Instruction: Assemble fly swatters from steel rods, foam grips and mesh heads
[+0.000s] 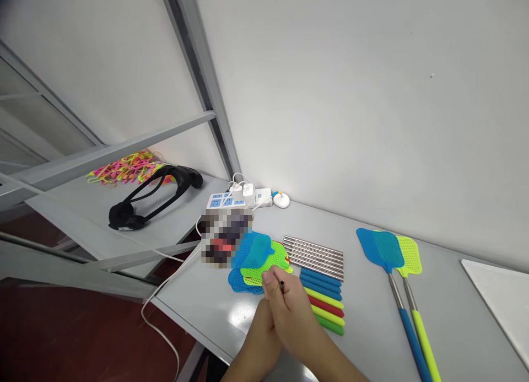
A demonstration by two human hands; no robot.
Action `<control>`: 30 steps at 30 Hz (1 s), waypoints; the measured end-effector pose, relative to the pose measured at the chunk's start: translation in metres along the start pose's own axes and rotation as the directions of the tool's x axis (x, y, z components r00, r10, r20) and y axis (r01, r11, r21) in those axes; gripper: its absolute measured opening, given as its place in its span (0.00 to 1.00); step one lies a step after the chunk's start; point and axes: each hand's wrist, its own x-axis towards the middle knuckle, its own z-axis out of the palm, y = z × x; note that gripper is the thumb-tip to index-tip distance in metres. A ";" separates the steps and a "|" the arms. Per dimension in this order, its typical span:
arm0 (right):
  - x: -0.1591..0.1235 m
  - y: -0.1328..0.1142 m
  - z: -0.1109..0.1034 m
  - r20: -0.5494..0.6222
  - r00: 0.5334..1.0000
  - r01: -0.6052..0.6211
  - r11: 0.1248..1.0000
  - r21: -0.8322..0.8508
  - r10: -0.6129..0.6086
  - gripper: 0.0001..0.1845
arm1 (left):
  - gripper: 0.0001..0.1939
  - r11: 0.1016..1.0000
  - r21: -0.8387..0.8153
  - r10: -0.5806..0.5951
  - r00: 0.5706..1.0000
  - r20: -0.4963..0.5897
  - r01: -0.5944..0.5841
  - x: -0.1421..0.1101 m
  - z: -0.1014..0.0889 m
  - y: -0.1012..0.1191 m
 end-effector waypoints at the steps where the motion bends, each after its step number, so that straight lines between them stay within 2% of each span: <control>1: -0.001 0.002 0.000 -0.040 0.999 -0.017 0.999 0.041 0.019 0.21 | 0.16 1.000 0.010 0.022 1.000 0.021 -0.022 0.000 0.000 0.000; 4: -0.007 0.006 0.001 -0.110 0.994 -0.002 0.998 0.066 0.010 0.22 | 0.15 0.997 0.051 0.061 0.997 0.042 -0.063 0.001 0.000 0.001; 6: -0.013 0.006 0.002 -0.086 0.996 0.025 0.999 0.020 -0.024 0.23 | 0.16 0.997 0.068 0.045 0.998 0.040 -0.048 0.001 -0.001 0.002; 9: -0.021 -0.002 0.002 -0.044 0.999 0.006 1.000 -0.003 -0.006 0.23 | 0.15 0.998 0.066 0.020 0.999 0.051 -0.024 -0.002 -0.004 0.003; 11: -0.022 -0.013 -0.001 0.025 1.000 -0.009 1.000 0.016 0.008 0.23 | 0.14 0.999 0.042 0.008 0.999 0.038 -0.009 -0.006 -0.005 0.003; 14: -0.013 -0.033 -0.008 0.238 0.971 0.011 0.997 0.070 -0.028 0.18 | 0.14 0.999 -0.016 -0.037 0.993 -0.110 0.035 -0.015 -0.010 0.004; 15: -0.006 -0.038 -0.011 0.293 0.954 0.041 0.997 0.064 -0.058 0.18 | 0.15 0.996 -0.056 -0.073 0.985 -0.158 0.065 -0.017 -0.012 0.004; 17: 0.011 -0.043 -0.014 0.301 0.944 0.150 0.988 -0.041 -0.131 0.21 | 0.20 0.971 -0.192 -0.181 0.962 -0.202 0.142 -0.022 -0.020 0.006; 19: 0.032 -0.039 -0.014 0.248 0.958 0.223 0.917 -0.330 -0.144 0.20 | 0.24 0.914 -0.353 -0.269 0.949 -0.166 0.197 -0.026 -0.032 0.009; 20: 0.044 -0.033 -0.012 0.248 0.959 0.254 0.809 -0.530 -0.138 0.20 | 0.26 0.885 -0.419 -0.288 0.946 -0.150 0.203 -0.028 -0.039 0.011; 21: 0.055 -0.027 -0.009 0.274 0.953 0.291 0.639 -0.713 -0.127 0.20 | 0.27 0.860 -0.470 -0.294 0.946 -0.140 0.198 -0.029 -0.046 0.012; 24: 0.087 -0.007 0.003 0.283 0.954 0.293 0.496 -0.818 -0.097 0.27 | 0.28 0.820 -0.547 -0.297 0.942 -0.156 0.168 -0.037 -0.069 0.014; 27: 0.110 0.004 0.011 0.274 0.960 0.274 0.436 -0.857 -0.066 0.32 | 0.27 0.808 -0.560 -0.343 0.920 -0.192 0.185 -0.045 -0.089 0.011; 30: 0.122 0.008 0.014 0.255 0.966 0.250 0.406 -0.879 -0.041 0.31 | 0.26 0.839 -0.498 -0.373 0.898 -0.233 0.219 -0.052 -0.103 0.010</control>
